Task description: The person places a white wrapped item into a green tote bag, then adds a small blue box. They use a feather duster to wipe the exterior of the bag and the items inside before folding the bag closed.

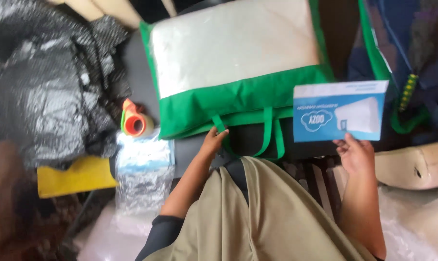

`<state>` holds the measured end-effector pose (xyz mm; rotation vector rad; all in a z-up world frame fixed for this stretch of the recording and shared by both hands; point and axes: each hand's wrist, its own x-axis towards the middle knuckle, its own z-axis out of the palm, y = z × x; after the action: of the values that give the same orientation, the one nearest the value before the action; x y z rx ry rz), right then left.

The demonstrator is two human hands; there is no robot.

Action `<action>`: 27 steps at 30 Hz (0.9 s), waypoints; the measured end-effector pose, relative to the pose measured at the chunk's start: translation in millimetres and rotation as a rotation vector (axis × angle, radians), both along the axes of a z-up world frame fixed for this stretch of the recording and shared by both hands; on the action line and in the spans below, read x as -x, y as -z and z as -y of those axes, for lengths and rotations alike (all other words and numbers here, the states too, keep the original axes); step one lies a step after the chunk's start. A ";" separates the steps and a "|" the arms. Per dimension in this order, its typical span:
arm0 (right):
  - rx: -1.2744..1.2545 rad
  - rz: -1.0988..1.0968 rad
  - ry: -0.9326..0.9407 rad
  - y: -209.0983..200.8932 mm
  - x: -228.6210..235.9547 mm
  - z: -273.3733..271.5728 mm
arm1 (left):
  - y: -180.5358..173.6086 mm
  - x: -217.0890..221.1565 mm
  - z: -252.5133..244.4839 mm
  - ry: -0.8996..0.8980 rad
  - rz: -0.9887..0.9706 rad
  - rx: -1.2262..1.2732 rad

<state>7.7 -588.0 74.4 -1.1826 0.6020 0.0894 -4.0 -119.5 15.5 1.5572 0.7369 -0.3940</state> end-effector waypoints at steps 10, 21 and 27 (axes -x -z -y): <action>0.036 -0.135 -0.084 82.6 73.0 -31.5 | -158.2 -0.1 -22.7 0.538 0.310 -0.197; 0.071 -0.004 -0.552 86.6 -17.0 -189.7 | -203.8 25.6 -21.6 0.052 0.525 1.172; 0.985 0.180 -0.682 125.9 -104.8 -224.3 | -176.6 51.0 -44.4 -0.044 0.579 1.506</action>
<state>112.6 -363.6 -51.5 -2.2945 0.0159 0.2787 -55.0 -75.0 192.1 0.1651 -0.0885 -0.2964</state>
